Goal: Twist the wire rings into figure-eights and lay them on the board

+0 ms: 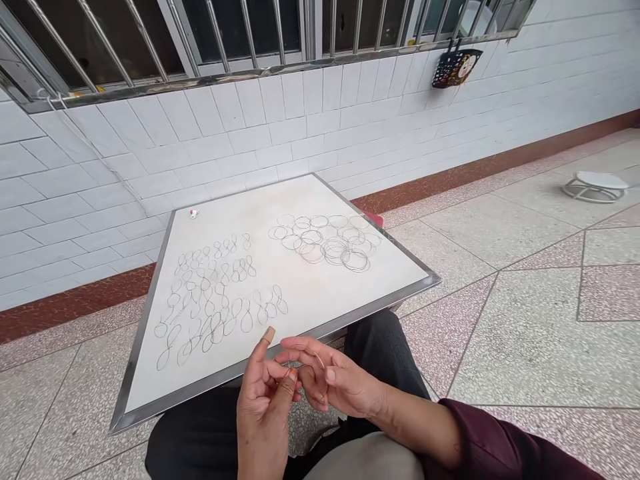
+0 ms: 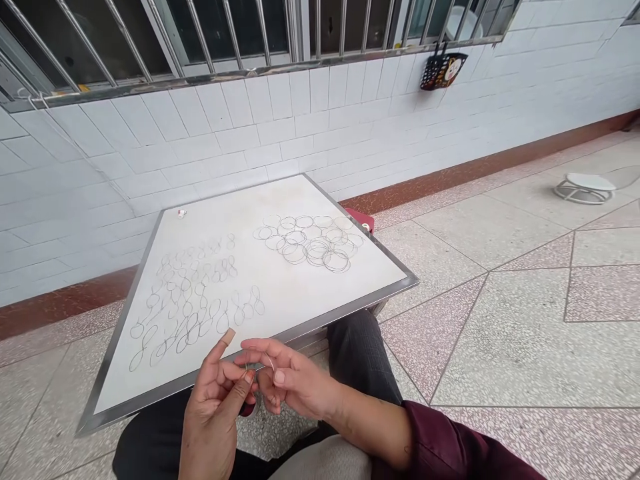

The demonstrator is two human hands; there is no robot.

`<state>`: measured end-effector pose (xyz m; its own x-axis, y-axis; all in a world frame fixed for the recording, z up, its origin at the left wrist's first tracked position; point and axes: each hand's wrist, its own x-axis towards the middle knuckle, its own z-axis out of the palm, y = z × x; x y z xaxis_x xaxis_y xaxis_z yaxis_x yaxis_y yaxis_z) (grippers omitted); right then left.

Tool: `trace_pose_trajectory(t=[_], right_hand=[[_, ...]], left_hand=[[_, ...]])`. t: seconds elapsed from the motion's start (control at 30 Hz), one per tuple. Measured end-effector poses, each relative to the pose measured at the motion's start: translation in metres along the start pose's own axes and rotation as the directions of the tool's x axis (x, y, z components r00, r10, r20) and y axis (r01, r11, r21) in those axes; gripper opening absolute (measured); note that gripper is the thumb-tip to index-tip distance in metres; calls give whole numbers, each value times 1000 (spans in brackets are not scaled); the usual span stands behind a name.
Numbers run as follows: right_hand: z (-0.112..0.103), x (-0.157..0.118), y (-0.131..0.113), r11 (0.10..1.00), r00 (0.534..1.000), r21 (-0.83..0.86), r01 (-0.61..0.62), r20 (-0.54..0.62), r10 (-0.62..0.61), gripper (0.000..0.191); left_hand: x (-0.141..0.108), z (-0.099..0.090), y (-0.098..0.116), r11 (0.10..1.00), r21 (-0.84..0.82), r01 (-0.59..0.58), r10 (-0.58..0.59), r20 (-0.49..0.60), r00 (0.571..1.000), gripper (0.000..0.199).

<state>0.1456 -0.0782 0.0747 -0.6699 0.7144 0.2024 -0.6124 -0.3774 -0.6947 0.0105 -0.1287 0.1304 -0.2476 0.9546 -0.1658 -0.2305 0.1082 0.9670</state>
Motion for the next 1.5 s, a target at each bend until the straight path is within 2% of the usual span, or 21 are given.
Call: trace_pose_trajectory(t=[0.13, 0.33, 0.53, 0.8, 1.0, 1.23, 1.33, 1.5], right_hand=[[-3, 2, 1, 999, 999, -15, 39, 4, -39, 67], [-6, 2, 4, 999, 999, 7, 39, -23, -39, 63], [-8, 2, 6, 1000, 996, 16, 27, -86, -25, 54], [-11, 3, 7, 996, 993, -29, 84, -76, -86, 39], [-15, 1, 7, 991, 990, -111, 79, -110, -91, 31], [-16, 0, 5, 983, 984, -167, 77, -144, -102, 27], [-16, 0, 5, 981, 981, -177, 79, -162, -109, 27], [-12, 1, 6, 977, 963, -207, 58, -245, -109, 26]], left_hand=[[-1, 4, 1, 1000, 10, -1, 1, 11, 1000, 76], [0, 3, -4, 998, 60, -14, 11, 44, 999, 70], [-4, 8, -3, 996, 86, -33, 32, 12, 999, 64], [-7, 8, -3, 970, 232, -68, 57, 52, 997, 62], [-10, 6, 2, 896, 426, -125, 95, 91, 991, 53], [-10, 3, 7, 822, 548, -158, 89, 151, 985, 51], [-6, 0, 3, 787, 592, -176, 94, 166, 982, 51], [3, -8, -9, 697, 664, -272, 187, 199, 962, 54]])
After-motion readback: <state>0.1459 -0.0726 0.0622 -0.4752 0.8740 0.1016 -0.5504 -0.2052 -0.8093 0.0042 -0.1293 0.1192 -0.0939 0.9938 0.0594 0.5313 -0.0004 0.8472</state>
